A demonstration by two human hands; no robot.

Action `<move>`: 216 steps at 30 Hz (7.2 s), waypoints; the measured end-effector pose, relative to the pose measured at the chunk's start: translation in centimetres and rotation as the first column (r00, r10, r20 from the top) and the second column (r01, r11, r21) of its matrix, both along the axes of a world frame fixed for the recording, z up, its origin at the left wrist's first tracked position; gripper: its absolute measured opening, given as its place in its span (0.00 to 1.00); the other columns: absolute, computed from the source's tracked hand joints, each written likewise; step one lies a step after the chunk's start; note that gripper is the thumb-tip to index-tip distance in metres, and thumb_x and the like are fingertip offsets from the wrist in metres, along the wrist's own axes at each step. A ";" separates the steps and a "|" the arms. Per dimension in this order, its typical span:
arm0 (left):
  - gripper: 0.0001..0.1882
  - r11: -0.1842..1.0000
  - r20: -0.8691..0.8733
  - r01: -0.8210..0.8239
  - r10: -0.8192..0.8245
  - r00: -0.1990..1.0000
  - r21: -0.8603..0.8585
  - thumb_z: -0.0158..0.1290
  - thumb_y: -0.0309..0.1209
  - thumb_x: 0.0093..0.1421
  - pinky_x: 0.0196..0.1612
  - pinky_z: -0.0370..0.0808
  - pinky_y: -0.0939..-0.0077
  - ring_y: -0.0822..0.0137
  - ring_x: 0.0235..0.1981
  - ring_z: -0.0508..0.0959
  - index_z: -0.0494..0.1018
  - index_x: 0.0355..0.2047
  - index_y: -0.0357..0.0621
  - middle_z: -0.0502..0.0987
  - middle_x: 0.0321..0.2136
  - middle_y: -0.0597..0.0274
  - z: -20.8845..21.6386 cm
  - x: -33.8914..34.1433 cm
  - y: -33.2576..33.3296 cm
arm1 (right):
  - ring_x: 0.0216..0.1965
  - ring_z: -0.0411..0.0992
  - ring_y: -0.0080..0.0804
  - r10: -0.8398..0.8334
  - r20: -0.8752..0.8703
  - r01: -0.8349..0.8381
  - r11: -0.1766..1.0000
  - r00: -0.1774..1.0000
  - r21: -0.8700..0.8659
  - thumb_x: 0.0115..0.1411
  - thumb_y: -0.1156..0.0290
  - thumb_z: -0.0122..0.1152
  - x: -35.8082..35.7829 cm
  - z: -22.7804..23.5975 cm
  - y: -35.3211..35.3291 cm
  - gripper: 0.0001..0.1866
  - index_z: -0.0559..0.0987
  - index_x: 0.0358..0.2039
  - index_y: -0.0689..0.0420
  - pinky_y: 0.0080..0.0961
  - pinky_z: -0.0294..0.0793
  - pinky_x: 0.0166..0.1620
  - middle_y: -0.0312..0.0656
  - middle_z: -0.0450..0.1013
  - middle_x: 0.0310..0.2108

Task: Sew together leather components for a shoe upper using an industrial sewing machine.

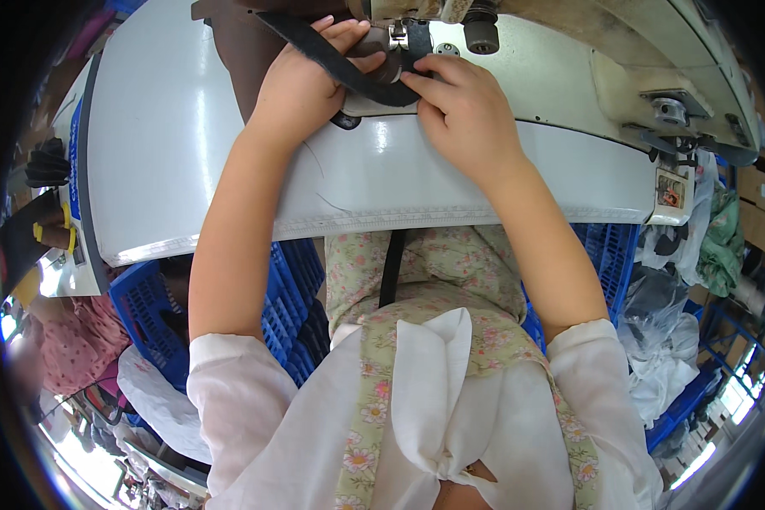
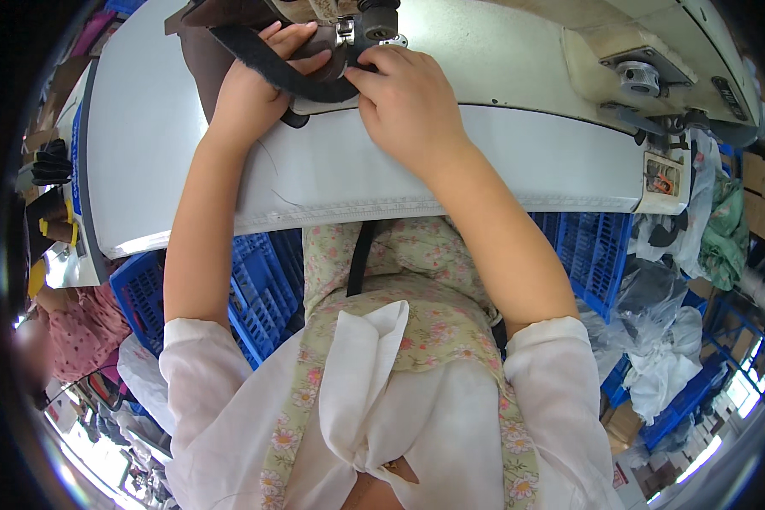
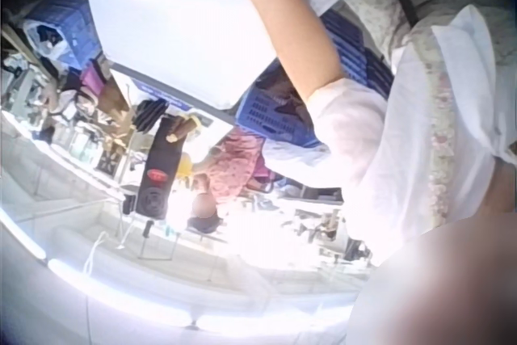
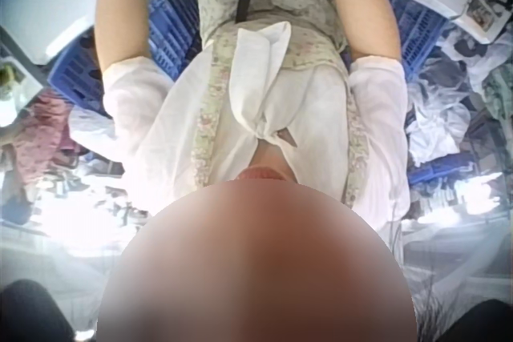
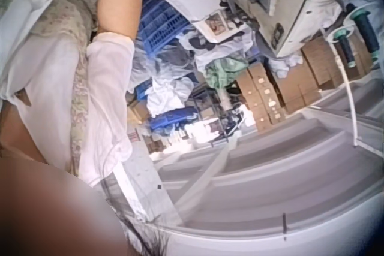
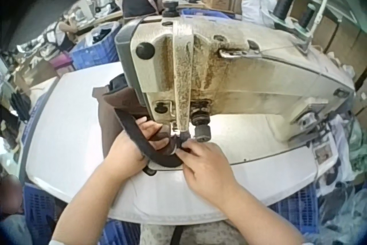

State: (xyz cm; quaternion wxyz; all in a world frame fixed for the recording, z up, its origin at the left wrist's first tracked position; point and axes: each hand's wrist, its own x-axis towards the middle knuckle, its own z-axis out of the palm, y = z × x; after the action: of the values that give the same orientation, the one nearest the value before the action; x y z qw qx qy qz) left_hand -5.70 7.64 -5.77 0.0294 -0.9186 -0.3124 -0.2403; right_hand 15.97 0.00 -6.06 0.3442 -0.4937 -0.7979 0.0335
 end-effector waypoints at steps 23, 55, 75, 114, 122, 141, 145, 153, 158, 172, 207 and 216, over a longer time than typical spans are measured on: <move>0.25 0.995 -0.101 0.104 -0.104 0.989 -0.010 0.56 0.20 0.48 0.57 0.71 0.64 0.61 0.56 0.73 0.77 0.49 0.46 0.77 0.50 0.65 1.8 -2.3 0.2 | 0.48 0.73 0.40 -0.146 0.010 0.145 0.989 0.989 0.041 0.49 0.71 0.64 -3.0 -0.4 -2.2 0.14 0.85 0.38 0.53 0.39 0.68 0.51 0.44 0.76 0.44; 0.20 0.978 -0.004 0.198 -0.199 0.980 -0.064 0.55 0.22 0.47 0.52 0.71 0.61 0.62 0.52 0.77 0.83 0.40 0.54 0.81 0.46 0.64 1.9 -2.2 1.7 | 0.57 0.68 0.44 -0.155 0.015 0.156 0.987 0.988 -0.043 0.52 0.70 0.62 -3.0 0.0 -2.6 0.15 0.83 0.42 0.54 0.42 0.63 0.62 0.50 0.74 0.51; 0.23 0.971 0.045 0.216 -0.213 0.976 -0.104 0.52 0.16 0.44 0.53 0.74 0.64 0.58 0.50 0.78 0.83 0.40 0.48 0.81 0.45 0.59 1.8 -2.0 2.6 | 0.58 0.66 0.43 -0.167 0.122 0.173 0.984 0.978 -0.048 0.57 0.61 0.62 -3.1 0.2 -2.5 0.20 0.80 0.47 0.57 0.39 0.62 0.58 0.47 0.71 0.54; 0.26 0.996 -0.101 0.076 -0.080 0.992 -0.043 0.53 0.18 0.47 0.54 0.72 0.64 0.61 0.53 0.76 0.81 0.46 0.53 0.79 0.50 0.63 1.6 -1.3 1.4 | 0.58 0.65 0.40 -0.225 0.157 0.228 0.974 0.962 0.001 0.55 0.51 0.63 -3.0 0.0 -2.2 0.28 0.78 0.50 0.58 0.40 0.58 0.59 0.46 0.71 0.53; 0.20 1.000 -0.087 0.015 -0.016 0.996 -0.014 0.58 0.23 0.49 0.51 0.71 0.64 0.63 0.49 0.78 0.82 0.43 0.56 0.81 0.45 0.63 1.7 -0.7 0.9 | 0.58 0.66 0.41 -0.204 0.083 0.207 0.977 0.976 -0.041 0.55 0.51 0.64 -2.7 0.2 -2.4 0.26 0.80 0.49 0.54 0.41 0.58 0.59 0.48 0.71 0.54; 0.22 0.981 -0.175 -0.154 0.174 0.969 0.121 0.56 0.23 0.49 0.52 0.73 0.65 0.63 0.47 0.79 0.80 0.46 0.56 0.80 0.46 0.64 1.4 1.3 -1.0 | 0.58 0.64 0.41 -0.233 0.118 0.231 0.972 0.965 0.026 0.53 0.53 0.65 -1.6 -0.6 -1.2 0.24 0.81 0.47 0.51 0.44 0.59 0.59 0.42 0.73 0.51; 0.23 0.978 -0.193 -0.173 0.193 0.962 0.114 0.57 0.24 0.50 0.53 0.72 0.63 0.62 0.47 0.79 0.79 0.48 0.55 0.80 0.47 0.63 1.6 1.2 -1.1 | 0.56 0.66 0.40 -0.229 0.101 0.227 0.973 0.968 0.030 0.51 0.55 0.67 -2.4 -0.2 -1.0 0.24 0.81 0.46 0.53 0.42 0.61 0.57 0.41 0.73 0.50; 0.28 0.994 -0.336 -0.053 0.019 0.942 -0.093 0.57 0.28 0.51 0.63 0.62 0.58 0.59 0.60 0.69 0.71 0.55 0.44 0.73 0.56 0.56 6.5 -2.1 -4.2 | 0.45 0.72 0.35 -0.279 0.030 0.279 0.960 0.960 -0.002 0.53 0.61 0.65 -3.1 0.0 -0.2 0.14 0.83 0.36 0.56 0.37 0.67 0.48 0.39 0.77 0.40; 0.36 0.997 -0.559 -0.036 -0.005 0.829 -0.062 0.57 0.28 0.48 0.69 0.55 0.56 0.61 0.61 0.66 0.66 0.60 0.41 0.69 0.59 0.57 8.3 -5.0 -4.5 | 0.44 0.73 0.34 -0.323 0.061 0.320 0.946 0.944 0.052 0.56 0.62 0.63 -3.5 0.0 -0.3 0.12 0.83 0.36 0.56 0.36 0.68 0.47 0.39 0.77 0.40; 0.25 0.969 -0.543 0.187 -0.246 0.803 -0.162 0.56 0.26 0.44 0.65 0.64 0.59 0.56 0.57 0.72 0.76 0.47 0.37 0.77 0.49 0.55 8.3 -4.0 -2.6 | 0.48 0.73 0.35 -0.315 0.105 0.303 0.946 0.943 0.114 0.56 0.63 0.61 -3.6 -0.4 -0.6 0.14 0.82 0.40 0.56 0.34 0.67 0.52 0.44 0.77 0.44; 0.17 0.978 -0.553 0.202 -0.144 0.820 0.046 0.51 0.30 0.50 0.58 0.71 0.63 0.58 0.42 0.80 0.77 0.39 0.34 0.81 0.37 0.52 6.7 -1.2 -5.3 | 0.47 0.72 0.39 -0.223 0.013 0.222 0.973 0.975 0.067 0.54 0.72 0.58 -3.5 -0.5 -0.8 0.14 0.81 0.42 0.58 0.39 0.70 0.52 0.43 0.75 0.41; 0.22 0.985 -0.587 0.172 -0.118 0.801 0.036 0.53 0.28 0.47 0.58 0.70 0.64 0.59 0.45 0.79 0.76 0.45 0.34 0.80 0.41 0.52 6.6 -0.7 -5.6 | 0.46 0.72 0.40 -0.239 0.013 0.238 0.971 0.971 0.031 0.56 0.73 0.58 -3.4 -0.4 -0.6 0.13 0.82 0.41 0.60 0.38 0.70 0.51 0.43 0.75 0.41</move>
State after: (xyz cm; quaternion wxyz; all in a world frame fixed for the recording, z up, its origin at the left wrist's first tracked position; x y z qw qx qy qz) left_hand -6.42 2.03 0.87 0.1452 -0.9669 -0.2064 0.0377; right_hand 12.62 -0.59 -6.50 0.3462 -0.5813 -0.7360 -0.0237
